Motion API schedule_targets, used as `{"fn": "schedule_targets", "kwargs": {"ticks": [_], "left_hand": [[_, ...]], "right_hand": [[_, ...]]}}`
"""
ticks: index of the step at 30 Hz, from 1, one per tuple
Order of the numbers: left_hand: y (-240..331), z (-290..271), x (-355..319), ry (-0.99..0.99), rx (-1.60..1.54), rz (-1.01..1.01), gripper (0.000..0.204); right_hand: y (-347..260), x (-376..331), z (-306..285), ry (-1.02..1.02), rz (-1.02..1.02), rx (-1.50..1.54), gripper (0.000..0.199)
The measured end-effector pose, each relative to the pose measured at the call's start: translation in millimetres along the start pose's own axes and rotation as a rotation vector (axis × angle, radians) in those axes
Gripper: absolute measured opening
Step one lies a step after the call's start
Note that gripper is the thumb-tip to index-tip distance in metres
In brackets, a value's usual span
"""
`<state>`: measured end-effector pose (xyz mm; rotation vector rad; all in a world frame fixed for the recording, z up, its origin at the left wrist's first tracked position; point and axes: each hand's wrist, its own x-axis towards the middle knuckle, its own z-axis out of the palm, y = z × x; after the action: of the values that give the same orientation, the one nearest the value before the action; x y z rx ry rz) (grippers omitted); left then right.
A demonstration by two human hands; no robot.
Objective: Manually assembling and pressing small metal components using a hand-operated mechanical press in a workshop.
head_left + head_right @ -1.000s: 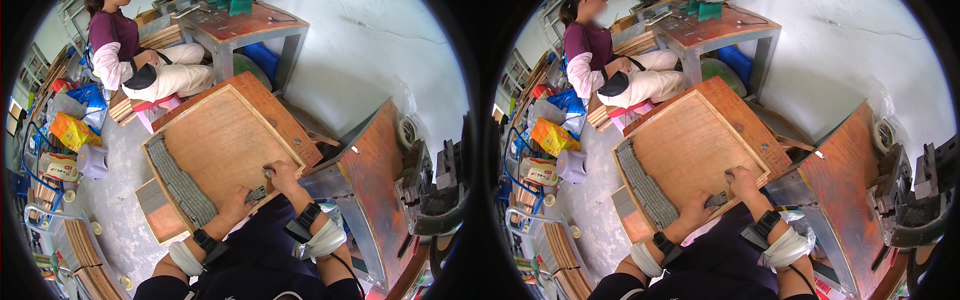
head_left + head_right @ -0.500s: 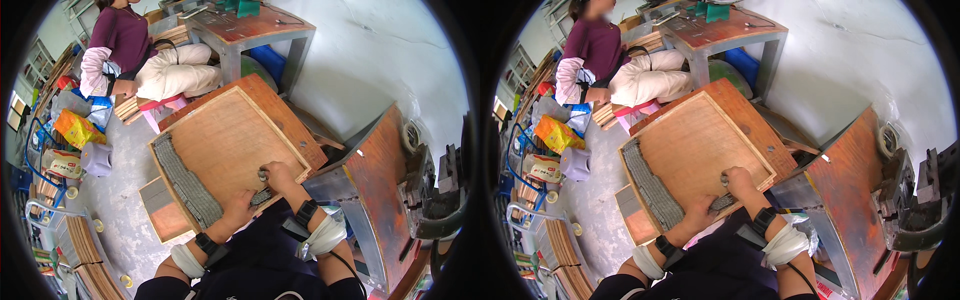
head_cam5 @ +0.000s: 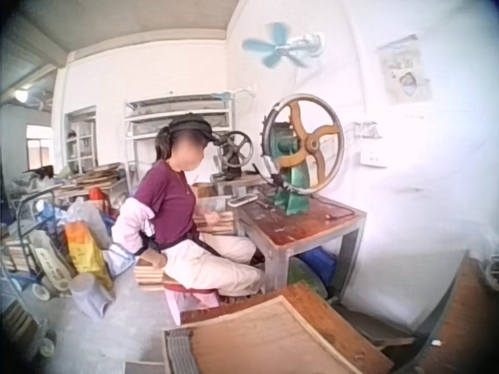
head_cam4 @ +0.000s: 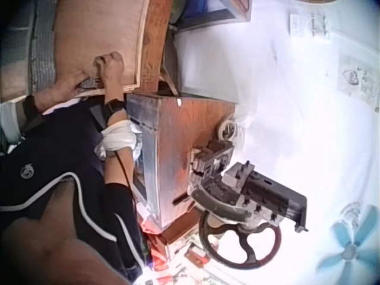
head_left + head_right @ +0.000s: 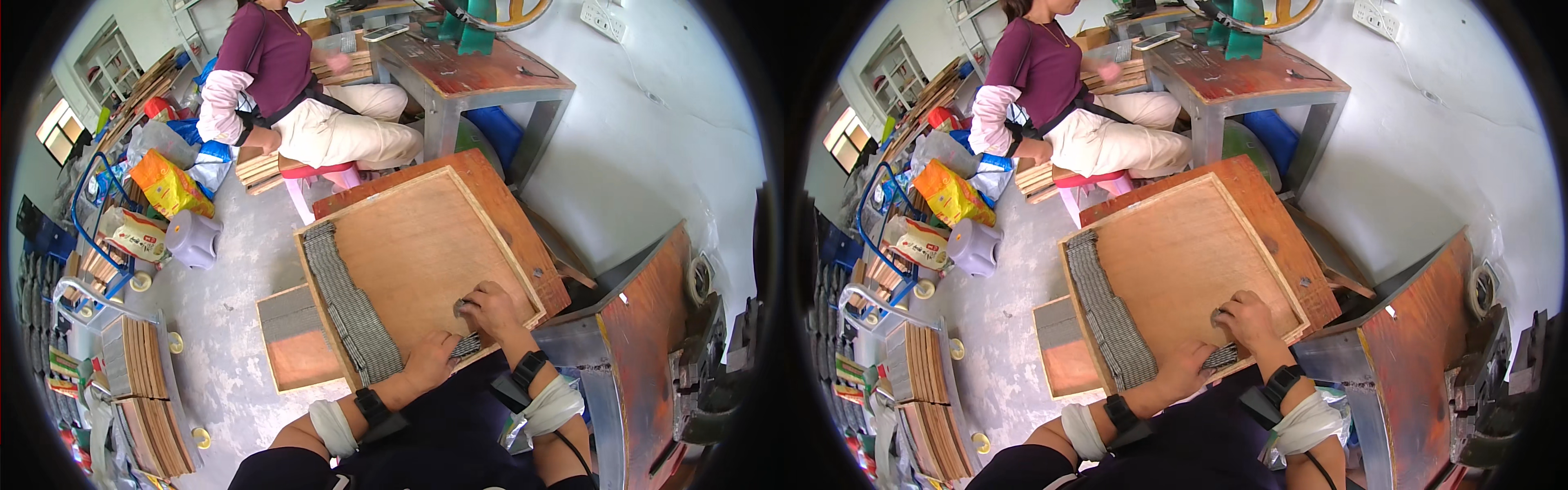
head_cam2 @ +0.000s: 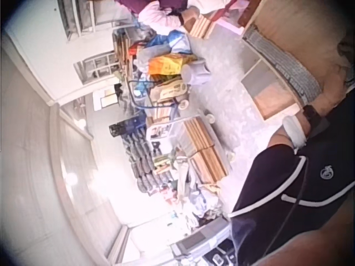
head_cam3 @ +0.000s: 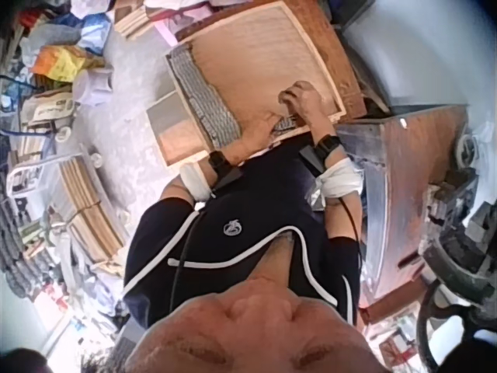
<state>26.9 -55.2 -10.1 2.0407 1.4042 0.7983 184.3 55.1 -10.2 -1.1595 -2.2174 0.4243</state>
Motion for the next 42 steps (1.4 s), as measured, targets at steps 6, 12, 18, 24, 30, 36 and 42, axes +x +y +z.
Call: {"fn": "schedule_targets", "kwargs": {"ticks": [6,12,18,24,30,36,42], "left_hand": [[-0.2,0.4,-0.7,0.065,-0.005,0.036,0.042],[-0.4,2.1,-4.8,0.105,-0.020,-0.090,0.054],[12.0,-12.1,2.1,0.271,0.160,0.021,0.060],[-2.4,5.1,3.7,0.097,0.109,0.069,0.051],[-11.0,3.3,11.7,0.068,0.159,0.089,0.043],[-9.8,-10.1,11.6,0.005,0.224,-0.008,0.047],[-1.7,-12.4,9.1,-0.065,0.303,-0.104,0.051]], "right_hand": [[-14.7,17.9,20.4,-0.123,-0.051,-0.042,0.013],[-31.6,-4.3,-3.7,-0.347,-0.217,-0.037,0.014],[-28.2,-28.7,-19.8,-0.424,-0.083,0.177,0.017],[-40.4,-28.6,-47.8,-0.467,0.106,0.246,0.035],[-32.3,-35.6,-40.1,-0.450,0.185,0.221,0.040],[-39.8,-48.8,-23.6,-0.170,0.420,0.330,0.044],[-69.8,-49.8,1.4,0.134,0.739,0.856,0.062]]}}
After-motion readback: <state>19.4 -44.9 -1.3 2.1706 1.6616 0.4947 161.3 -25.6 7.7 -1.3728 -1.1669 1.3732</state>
